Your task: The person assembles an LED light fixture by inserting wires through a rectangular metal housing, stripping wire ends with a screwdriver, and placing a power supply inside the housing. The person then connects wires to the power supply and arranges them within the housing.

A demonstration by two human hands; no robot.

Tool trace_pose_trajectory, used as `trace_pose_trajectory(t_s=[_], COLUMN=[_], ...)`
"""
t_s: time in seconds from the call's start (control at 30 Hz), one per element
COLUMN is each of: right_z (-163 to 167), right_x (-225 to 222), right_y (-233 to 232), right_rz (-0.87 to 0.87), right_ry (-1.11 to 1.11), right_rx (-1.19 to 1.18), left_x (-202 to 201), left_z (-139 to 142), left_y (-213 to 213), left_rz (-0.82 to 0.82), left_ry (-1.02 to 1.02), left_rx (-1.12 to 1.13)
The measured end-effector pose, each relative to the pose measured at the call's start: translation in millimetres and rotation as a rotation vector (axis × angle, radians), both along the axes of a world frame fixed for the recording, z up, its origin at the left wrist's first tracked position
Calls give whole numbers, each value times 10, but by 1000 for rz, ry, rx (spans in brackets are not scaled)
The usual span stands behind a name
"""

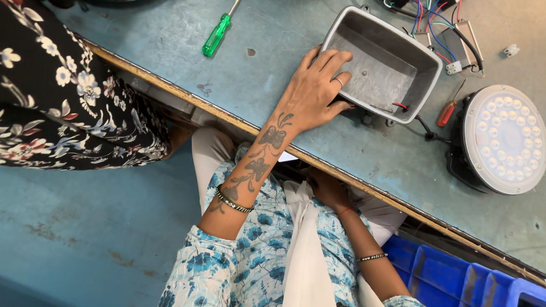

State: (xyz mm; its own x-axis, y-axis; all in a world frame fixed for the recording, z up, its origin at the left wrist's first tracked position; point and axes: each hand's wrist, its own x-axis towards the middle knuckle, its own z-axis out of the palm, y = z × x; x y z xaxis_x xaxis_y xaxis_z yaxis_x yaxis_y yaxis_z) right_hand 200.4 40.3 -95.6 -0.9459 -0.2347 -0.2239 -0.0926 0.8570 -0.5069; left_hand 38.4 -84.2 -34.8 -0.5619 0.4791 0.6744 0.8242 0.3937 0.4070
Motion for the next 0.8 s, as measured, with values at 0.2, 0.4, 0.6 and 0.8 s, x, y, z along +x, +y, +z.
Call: trace_pose_trajectory(t_s=[0.2,0.4,0.6,0.8], right_z=[-194,117,1542,1653], right_x=[-4,85,391,118], right_y=[46,-85,432,1076], right_rz=[33,218,307,-396], right_ry=[21,-222,-123,622], right_rx=[6,445,-367,484], left_x=[-7,-12,-3,7], left_z=[-18,40,47,31], left_y=[-14,-63,-88,-70], left_rz=[-13,-27,-37,-40], left_ry=[-16,-9,-24,-37], left_rx=[20,24,4,17])
